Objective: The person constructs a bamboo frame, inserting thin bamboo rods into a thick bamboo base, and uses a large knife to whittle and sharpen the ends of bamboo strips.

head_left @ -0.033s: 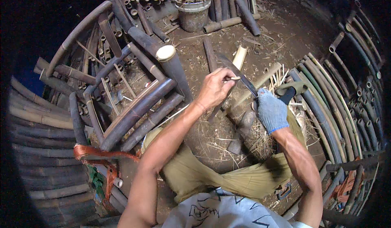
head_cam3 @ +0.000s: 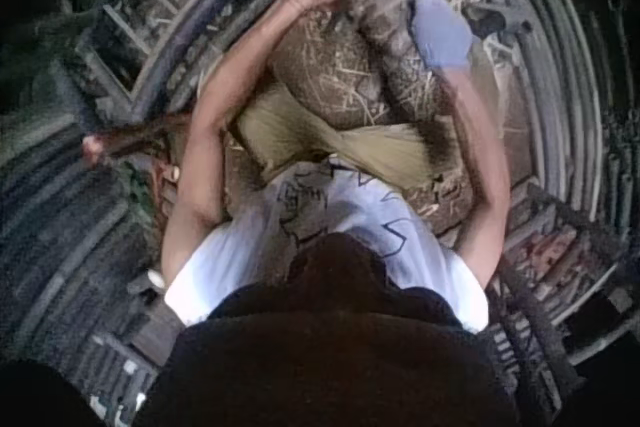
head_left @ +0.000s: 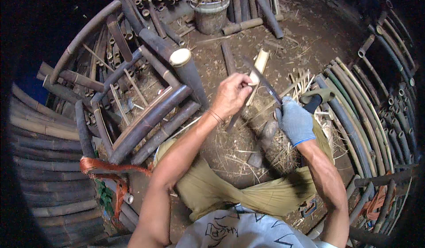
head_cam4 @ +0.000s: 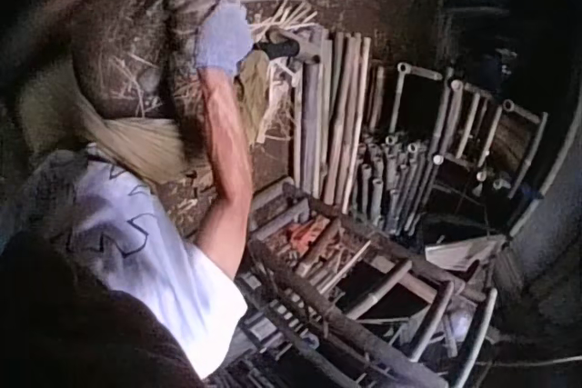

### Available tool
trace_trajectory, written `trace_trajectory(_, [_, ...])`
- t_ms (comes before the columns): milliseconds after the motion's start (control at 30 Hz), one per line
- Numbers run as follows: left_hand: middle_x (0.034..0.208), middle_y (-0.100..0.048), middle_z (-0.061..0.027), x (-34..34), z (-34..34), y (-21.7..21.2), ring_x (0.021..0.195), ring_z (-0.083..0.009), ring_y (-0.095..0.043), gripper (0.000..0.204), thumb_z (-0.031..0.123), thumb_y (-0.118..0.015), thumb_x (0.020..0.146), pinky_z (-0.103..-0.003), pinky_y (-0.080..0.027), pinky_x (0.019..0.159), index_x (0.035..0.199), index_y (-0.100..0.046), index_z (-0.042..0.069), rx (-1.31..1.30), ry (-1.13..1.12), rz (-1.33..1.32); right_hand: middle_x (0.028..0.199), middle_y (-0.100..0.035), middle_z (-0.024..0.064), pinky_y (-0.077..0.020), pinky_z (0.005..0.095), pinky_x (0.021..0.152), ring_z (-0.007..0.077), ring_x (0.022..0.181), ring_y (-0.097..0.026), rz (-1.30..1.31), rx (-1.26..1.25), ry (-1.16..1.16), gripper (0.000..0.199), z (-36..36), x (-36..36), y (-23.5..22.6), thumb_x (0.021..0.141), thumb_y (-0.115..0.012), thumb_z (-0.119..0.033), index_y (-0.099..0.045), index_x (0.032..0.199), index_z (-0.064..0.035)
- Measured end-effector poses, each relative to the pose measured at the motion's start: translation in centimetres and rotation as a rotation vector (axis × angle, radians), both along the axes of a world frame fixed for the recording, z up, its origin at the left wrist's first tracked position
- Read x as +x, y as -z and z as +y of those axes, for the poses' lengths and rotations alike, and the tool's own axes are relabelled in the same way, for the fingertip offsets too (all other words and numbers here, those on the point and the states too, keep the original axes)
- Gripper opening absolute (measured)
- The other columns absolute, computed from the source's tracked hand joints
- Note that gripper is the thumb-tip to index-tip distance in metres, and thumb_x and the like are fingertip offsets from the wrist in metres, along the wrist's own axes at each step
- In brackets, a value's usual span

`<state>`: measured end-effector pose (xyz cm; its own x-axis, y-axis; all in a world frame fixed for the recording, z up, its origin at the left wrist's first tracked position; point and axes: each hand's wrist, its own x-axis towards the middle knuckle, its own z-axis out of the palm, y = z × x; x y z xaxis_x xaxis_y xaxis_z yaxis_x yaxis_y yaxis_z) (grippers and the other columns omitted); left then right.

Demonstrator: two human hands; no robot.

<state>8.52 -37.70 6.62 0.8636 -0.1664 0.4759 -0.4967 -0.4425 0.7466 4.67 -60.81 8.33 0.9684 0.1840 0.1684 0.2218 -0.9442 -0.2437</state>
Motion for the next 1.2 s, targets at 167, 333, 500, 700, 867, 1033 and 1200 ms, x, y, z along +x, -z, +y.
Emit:
trace_trajectory(167, [0.1, -0.06, -0.0045, -3.2, 2.5, -2.3, 0.09, -0.0114, -0.062, 0.018, 0.003, -0.067, 0.088, -0.026, -0.052, 0.079, 0.105, -0.062, 0.001, -0.292, 0.027, 0.073, 0.09, -0.065, 0.0167, -0.0509, 0.0409, 0.081, 0.0348, 0.086, -0.065, 0.001, 0.53, -0.035, 0.037, 1.2, -3.6, 0.1, 0.091, -0.061, -0.026, -0.055, 0.117, 0.0003])
trace_trajectory(333, [0.099, -0.061, -0.0062, -5.4, 2.4, 1.1, 0.094, -0.0144, -0.064, 0.023, 0.001, -0.069, 0.087, -0.028, -0.058, 0.08, 0.108, -0.06, -0.001, -0.49, 0.042, 0.222, 0.087, -0.057, 0.0096, -0.0483, 0.0344, 0.073, 0.0197, 0.077, -0.056, 0.279, 0.939, 0.048, 0.031, 3.9, -8.2, -1.1, 0.093, -0.058, -0.017, -0.055, 0.118, 0.0009])
trace_trajectory(500, [0.1, -0.06, -0.0065, -7.2, 1.8, 2.0, 0.092, -0.0141, -0.065, 0.026, -0.002, -0.069, 0.084, -0.029, -0.059, 0.079, 0.108, -0.058, 0.0, -0.448, 0.098, 0.153, 0.097, -0.064, 0.0232, -0.0511, 0.0414, 0.078, 0.0345, 0.085, -0.065, 0.282, 0.758, -0.023, 0.034, 5.1, -10.4, -1.6, 0.093, -0.06, -0.021, -0.057, 0.117, 0.0037])
trace_trajectory(700, [0.095, -0.059, -0.0087, -7.9, 1.4, 0.6, 0.088, -0.0161, -0.064, 0.021, -0.008, -0.067, 0.08, -0.029, -0.059, 0.076, 0.1, -0.06, -0.001, -0.237, 0.121, 0.047, 0.103, -0.065, 0.0269, -0.0519, 0.0451, 0.081, 0.0425, 0.093, -0.064, 0.161, 0.626, -0.121, 0.036, 5.7, -11.2, -1.9, 0.094, -0.059, -0.026, -0.058, 0.115, 0.0037])
trace_trajectory(867, [0.094, -0.059, -0.0093, -8.1, 1.0, 0.6, 0.087, -0.0173, -0.065, 0.023, -0.01, -0.066, 0.078, -0.029, -0.059, 0.076, 0.099, -0.06, -0.002, -0.219, 0.137, 0.031, 0.098, -0.065, 0.0258, -0.0525, 0.0452, 0.077, 0.042, 0.089, -0.065, 0.109, 0.638, -0.104, 0.035, 5.9, -11.8, -1.9, 0.093, -0.06, -0.026, -0.058, 0.114, 0.0023])
trace_trajectory(1033, [0.093, -0.059, -0.0099, -8.4, 0.8, 0.1, 0.088, -0.0176, -0.065, 0.021, -0.01, -0.065, 0.079, -0.029, -0.06, 0.075, 0.098, -0.06, -0.003, -0.2, 0.129, 0.045, 0.094, -0.065, 0.0238, -0.0532, 0.0449, 0.072, 0.0413, 0.084, -0.065, 0.097, 0.609, -0.092, 0.031, 5.9, -11.9, -2.3, 0.093, -0.061, -0.026, -0.058, 0.11, 0.0005])
trace_trajectory(1200, [0.094, -0.059, -0.0106, -8.4, 0.7, 0.2, 0.089, -0.0186, -0.065, 0.02, -0.009, -0.065, 0.079, -0.03, -0.06, 0.075, 0.098, -0.06, -0.003, -0.21, 0.145, 0.053, 0.09, -0.065, 0.0225, -0.0534, 0.0455, 0.067, 0.0407, 0.079, -0.065, 0.031, 0.596, -0.108, 0.029, 5.7, -11.9, -1.6, 0.093, -0.06, -0.026, -0.058, 0.108, -0.0006])
